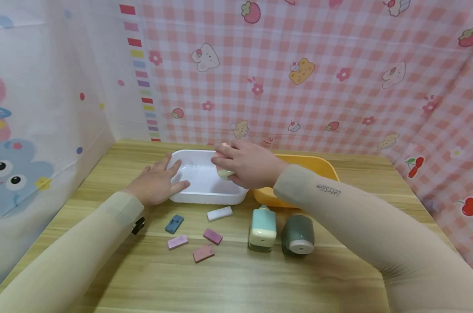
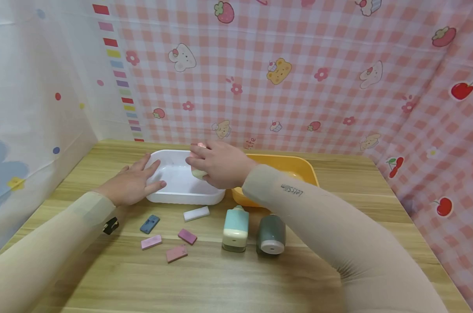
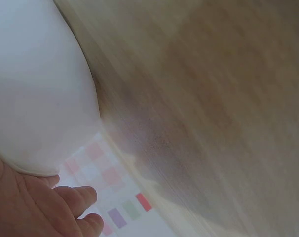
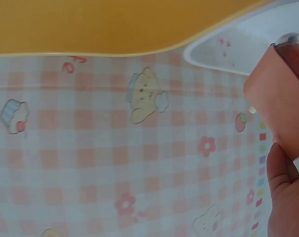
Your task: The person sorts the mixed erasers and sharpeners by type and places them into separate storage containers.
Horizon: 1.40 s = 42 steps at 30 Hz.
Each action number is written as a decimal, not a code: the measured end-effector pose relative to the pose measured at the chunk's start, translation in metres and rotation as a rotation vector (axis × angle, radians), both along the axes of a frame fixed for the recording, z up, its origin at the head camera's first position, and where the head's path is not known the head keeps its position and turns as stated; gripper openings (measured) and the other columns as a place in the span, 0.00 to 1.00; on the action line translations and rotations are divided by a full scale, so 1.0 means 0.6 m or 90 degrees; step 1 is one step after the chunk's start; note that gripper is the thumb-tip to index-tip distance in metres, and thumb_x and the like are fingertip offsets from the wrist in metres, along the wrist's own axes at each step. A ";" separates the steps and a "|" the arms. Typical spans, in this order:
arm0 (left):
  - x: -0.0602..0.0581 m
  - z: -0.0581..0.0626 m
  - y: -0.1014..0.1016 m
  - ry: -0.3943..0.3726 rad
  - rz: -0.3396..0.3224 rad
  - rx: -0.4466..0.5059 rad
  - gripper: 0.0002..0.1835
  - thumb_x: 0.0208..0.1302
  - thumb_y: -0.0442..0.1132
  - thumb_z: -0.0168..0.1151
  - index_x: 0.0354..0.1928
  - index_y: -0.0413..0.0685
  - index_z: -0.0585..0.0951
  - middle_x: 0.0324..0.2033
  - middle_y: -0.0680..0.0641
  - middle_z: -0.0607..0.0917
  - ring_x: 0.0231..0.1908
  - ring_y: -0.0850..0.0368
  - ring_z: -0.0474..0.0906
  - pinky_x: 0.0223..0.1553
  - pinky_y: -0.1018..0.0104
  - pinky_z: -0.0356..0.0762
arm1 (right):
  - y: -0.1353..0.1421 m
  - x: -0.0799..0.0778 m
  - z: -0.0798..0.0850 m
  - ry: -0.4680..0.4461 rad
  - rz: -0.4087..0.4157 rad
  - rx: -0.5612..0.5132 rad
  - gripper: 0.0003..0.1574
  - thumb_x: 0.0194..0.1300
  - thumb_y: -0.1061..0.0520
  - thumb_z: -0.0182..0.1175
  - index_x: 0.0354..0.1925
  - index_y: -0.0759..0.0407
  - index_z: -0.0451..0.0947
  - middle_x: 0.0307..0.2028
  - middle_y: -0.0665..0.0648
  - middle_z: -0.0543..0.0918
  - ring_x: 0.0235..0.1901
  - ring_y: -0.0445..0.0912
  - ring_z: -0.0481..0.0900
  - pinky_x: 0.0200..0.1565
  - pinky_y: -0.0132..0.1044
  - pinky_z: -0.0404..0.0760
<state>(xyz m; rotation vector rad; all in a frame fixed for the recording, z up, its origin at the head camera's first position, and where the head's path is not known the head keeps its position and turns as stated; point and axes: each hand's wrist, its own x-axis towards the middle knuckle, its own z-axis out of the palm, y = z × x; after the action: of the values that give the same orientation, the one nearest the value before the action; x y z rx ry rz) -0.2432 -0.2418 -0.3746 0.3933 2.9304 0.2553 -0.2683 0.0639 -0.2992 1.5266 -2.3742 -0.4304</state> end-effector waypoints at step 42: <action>0.000 0.004 -0.003 -0.004 -0.007 0.002 0.55 0.73 0.80 0.32 0.85 0.47 0.45 0.84 0.31 0.38 0.82 0.27 0.41 0.77 0.23 0.42 | -0.155 -0.042 -0.053 -0.177 -0.097 0.113 0.43 0.82 0.40 0.52 0.85 0.45 0.50 0.85 0.54 0.51 0.82 0.59 0.58 0.81 0.53 0.59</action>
<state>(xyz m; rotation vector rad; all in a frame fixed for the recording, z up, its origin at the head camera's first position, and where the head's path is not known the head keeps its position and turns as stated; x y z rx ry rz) -0.2432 -0.2438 -0.3724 0.4088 2.9218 0.2582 -0.2938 -0.0289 -0.3312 1.5755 -2.7440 -0.5042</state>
